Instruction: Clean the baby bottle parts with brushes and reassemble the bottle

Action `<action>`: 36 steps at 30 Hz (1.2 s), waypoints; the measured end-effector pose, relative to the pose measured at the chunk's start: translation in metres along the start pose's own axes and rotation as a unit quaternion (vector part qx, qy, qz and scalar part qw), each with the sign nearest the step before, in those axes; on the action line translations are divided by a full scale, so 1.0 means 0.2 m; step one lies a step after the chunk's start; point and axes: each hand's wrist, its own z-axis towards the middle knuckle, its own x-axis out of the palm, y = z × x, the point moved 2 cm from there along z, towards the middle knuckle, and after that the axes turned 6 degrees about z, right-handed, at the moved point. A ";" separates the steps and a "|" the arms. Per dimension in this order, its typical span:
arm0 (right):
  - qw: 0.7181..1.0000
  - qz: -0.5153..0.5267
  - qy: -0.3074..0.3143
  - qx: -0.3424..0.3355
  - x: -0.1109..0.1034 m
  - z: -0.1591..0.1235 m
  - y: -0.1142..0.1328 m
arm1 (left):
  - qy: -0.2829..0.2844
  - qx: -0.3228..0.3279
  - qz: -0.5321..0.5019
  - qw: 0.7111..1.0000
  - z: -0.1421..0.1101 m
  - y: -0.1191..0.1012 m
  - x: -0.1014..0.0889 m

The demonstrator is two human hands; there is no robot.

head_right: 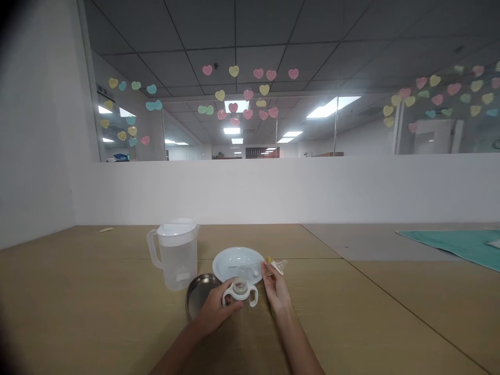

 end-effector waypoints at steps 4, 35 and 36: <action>0.997 -0.048 -0.041 -0.044 -0.02 0.01 -0.02 | 0.001 -0.007 0.008 1.000 0.00 0.00 0.00; 0.865 -0.468 0.077 -0.164 0.12 -0.11 0.02 | -0.137 0.039 0.088 0.986 -0.01 -0.20 -0.14; 0.872 -0.458 0.084 -0.151 0.11 -0.10 0.01 | -0.166 0.066 0.079 0.981 -0.01 -0.31 -0.20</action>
